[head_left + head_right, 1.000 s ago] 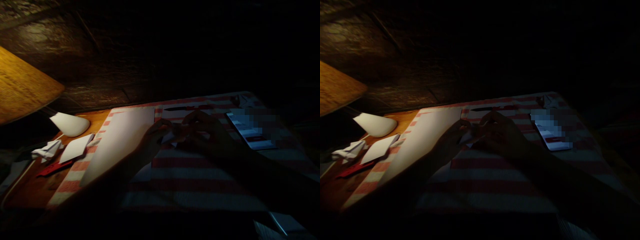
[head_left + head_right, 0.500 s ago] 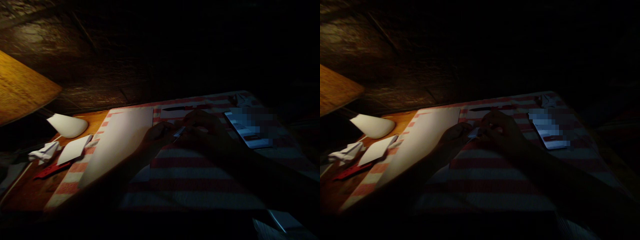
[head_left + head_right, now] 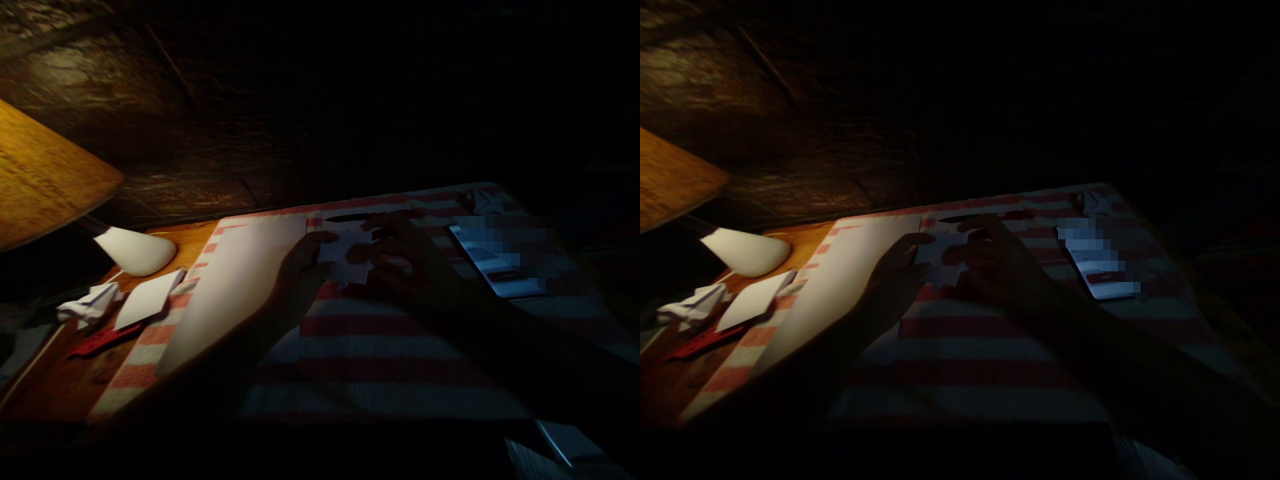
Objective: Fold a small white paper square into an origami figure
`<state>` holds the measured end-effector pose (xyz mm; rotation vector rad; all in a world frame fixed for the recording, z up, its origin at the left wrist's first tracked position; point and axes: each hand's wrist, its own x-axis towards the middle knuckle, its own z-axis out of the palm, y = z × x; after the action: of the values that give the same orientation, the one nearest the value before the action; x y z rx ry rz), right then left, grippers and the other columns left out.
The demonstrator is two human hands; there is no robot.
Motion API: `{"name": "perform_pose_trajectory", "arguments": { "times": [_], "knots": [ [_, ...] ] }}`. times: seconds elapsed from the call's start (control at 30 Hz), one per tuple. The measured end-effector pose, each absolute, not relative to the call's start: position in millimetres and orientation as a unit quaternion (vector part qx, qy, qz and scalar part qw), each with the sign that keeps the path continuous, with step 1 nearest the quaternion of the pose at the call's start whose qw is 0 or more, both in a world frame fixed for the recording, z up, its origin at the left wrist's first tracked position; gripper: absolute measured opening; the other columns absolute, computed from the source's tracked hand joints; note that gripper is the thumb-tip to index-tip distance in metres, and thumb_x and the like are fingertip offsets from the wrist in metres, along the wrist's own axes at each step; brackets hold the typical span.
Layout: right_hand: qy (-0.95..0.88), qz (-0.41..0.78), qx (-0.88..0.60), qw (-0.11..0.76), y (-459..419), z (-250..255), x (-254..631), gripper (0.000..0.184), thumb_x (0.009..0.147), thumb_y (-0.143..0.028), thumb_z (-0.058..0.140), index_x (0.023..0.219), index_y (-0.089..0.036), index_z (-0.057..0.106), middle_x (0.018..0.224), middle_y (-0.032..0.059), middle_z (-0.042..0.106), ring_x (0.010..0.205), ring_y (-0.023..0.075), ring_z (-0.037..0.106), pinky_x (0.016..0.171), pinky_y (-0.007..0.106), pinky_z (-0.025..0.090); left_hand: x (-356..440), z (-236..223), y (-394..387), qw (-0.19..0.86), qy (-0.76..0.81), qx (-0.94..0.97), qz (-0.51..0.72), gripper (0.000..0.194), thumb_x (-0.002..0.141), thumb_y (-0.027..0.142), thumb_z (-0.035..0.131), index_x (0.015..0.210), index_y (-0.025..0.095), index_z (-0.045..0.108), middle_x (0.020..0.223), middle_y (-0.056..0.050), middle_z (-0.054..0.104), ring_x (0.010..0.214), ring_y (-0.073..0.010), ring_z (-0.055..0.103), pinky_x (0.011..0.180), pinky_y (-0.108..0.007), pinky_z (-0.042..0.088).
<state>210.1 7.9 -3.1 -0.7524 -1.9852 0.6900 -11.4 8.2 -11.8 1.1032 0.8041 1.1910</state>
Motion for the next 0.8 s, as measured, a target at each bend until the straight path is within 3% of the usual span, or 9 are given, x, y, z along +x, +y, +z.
{"name": "perform_pose_trajectory", "arguments": {
  "times": [0.1,0.27,0.4,0.5,0.7,0.8],
  "knots": [
    [-0.783,0.338,-0.307,0.422,5,-3,208,0.026,0.086,-0.018,0.072,0.110,-0.028,0.075,0.138,0.0084,0.052,0.123,0.0262,0.058,0.086,0.038,0.059,-13,-15,9,0.585,0.370,0.500,0.520,0.047,0.069,0.010,0.078,0.111,0.022,0.062,0.099,-0.003,0.071,0.088,-0.0188,0.066,0.072,-0.026,0.054],
    [-0.684,0.483,-0.312,0.449,8,-6,203,0.011,0.089,-0.030,0.073,0.093,-0.019,0.074,0.104,0.0070,0.070,0.094,0.0197,0.068,0.080,0.035,0.058,-13,-15,9,0.574,0.384,0.508,0.515,0.056,0.070,0.013,0.083,0.117,0.024,0.057,0.096,-0.002,0.072,0.085,-0.0182,0.068,0.073,-0.026,0.055],
    [-0.598,0.539,-0.357,0.473,13,-14,201,0.027,0.078,-0.025,0.083,0.087,-0.020,0.059,0.086,-0.0002,0.065,0.075,0.0140,0.063,0.063,0.026,0.054,-10,-11,6,0.595,0.381,0.511,0.490,0.067,0.062,0.012,0.089,0.118,0.025,0.054,0.097,-0.002,0.072,0.084,-0.0199,0.070,0.072,-0.029,0.059],
    [-0.571,0.557,-0.372,0.475,15,-17,200,0.040,0.071,-0.017,0.084,0.091,-0.023,0.049,0.095,-0.0019,0.062,0.073,0.0132,0.063,0.057,0.025,0.054,-10,-12,6,0.598,0.381,0.513,0.483,0.066,0.064,0.012,0.089,0.118,0.024,0.054,0.100,-0.003,0.071,0.082,-0.0187,0.069,0.071,-0.028,0.058],
    [-0.550,0.578,-0.357,0.486,15,-15,200,0.053,0.074,-0.013,0.076,0.114,-0.031,0.047,0.108,0.0003,0.063,0.080,0.0184,0.069,0.057,0.031,0.060,-14,-17,9,0.577,0.373,0.515,0.513,0.069,0.080,0.022,0.079,0.137,0.032,0.042,0.107,-0.005,0.070,0.092,-0.0217,0.071,0.076,-0.031,0.059],
    [-0.546,0.548,-0.371,0.514,16,-13,201,0.049,0.073,-0.013,0.076,0.111,-0.030,0.051,0.113,0.0011,0.063,0.077,0.0167,0.068,0.053,0.027,0.058,-13,-15,7,0.555,0.378,0.528,0.520,0.057,0.085,0.026,0.075,0.132,0.031,0.044,0.101,-0.003,0.070,0.084,-0.0193,0.071,0.075,-0.032,0.060]
  ]
}}
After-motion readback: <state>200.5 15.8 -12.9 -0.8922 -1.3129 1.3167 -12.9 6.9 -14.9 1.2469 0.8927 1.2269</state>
